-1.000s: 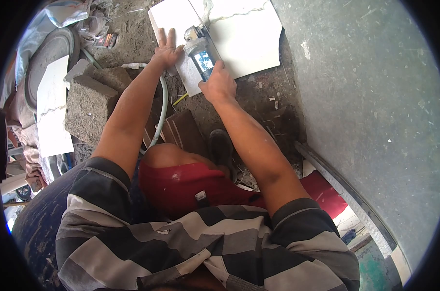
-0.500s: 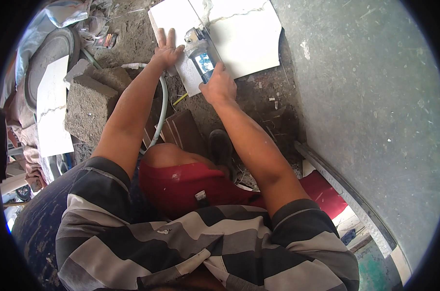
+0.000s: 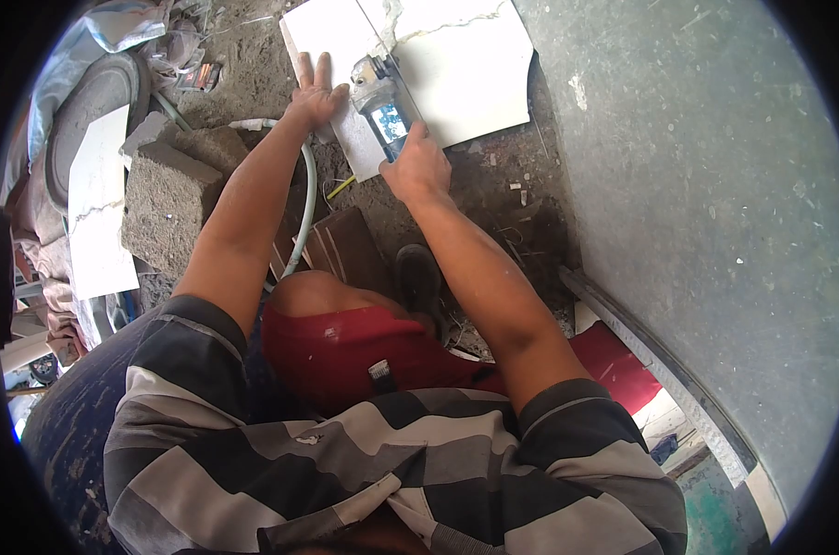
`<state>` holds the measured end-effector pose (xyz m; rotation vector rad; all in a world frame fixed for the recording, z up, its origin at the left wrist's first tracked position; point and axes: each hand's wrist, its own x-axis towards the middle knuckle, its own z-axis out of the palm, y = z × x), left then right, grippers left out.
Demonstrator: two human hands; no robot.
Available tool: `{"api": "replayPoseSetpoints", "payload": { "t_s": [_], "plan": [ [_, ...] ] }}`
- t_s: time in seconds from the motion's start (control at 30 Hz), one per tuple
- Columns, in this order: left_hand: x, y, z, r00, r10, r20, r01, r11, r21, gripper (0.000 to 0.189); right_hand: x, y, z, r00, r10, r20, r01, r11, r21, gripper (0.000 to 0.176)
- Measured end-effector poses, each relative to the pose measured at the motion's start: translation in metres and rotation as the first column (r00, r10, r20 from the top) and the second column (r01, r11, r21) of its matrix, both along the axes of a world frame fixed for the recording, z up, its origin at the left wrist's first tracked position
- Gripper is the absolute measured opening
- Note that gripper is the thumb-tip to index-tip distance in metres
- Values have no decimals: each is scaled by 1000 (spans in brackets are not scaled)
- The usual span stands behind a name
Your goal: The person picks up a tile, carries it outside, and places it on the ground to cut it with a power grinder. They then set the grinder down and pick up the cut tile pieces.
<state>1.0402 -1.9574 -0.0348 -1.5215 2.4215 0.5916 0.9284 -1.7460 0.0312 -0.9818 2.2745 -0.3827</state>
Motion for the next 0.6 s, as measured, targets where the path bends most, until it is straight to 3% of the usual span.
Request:
{"api": "replayPoseSetpoints", "payload": {
  "t_s": [0.6],
  "plan": [
    [2,-2,-5,999,9,-38,-9,1000,-8,82,1,9,2,999,-9,34,7,998,61,68]
  ]
}}
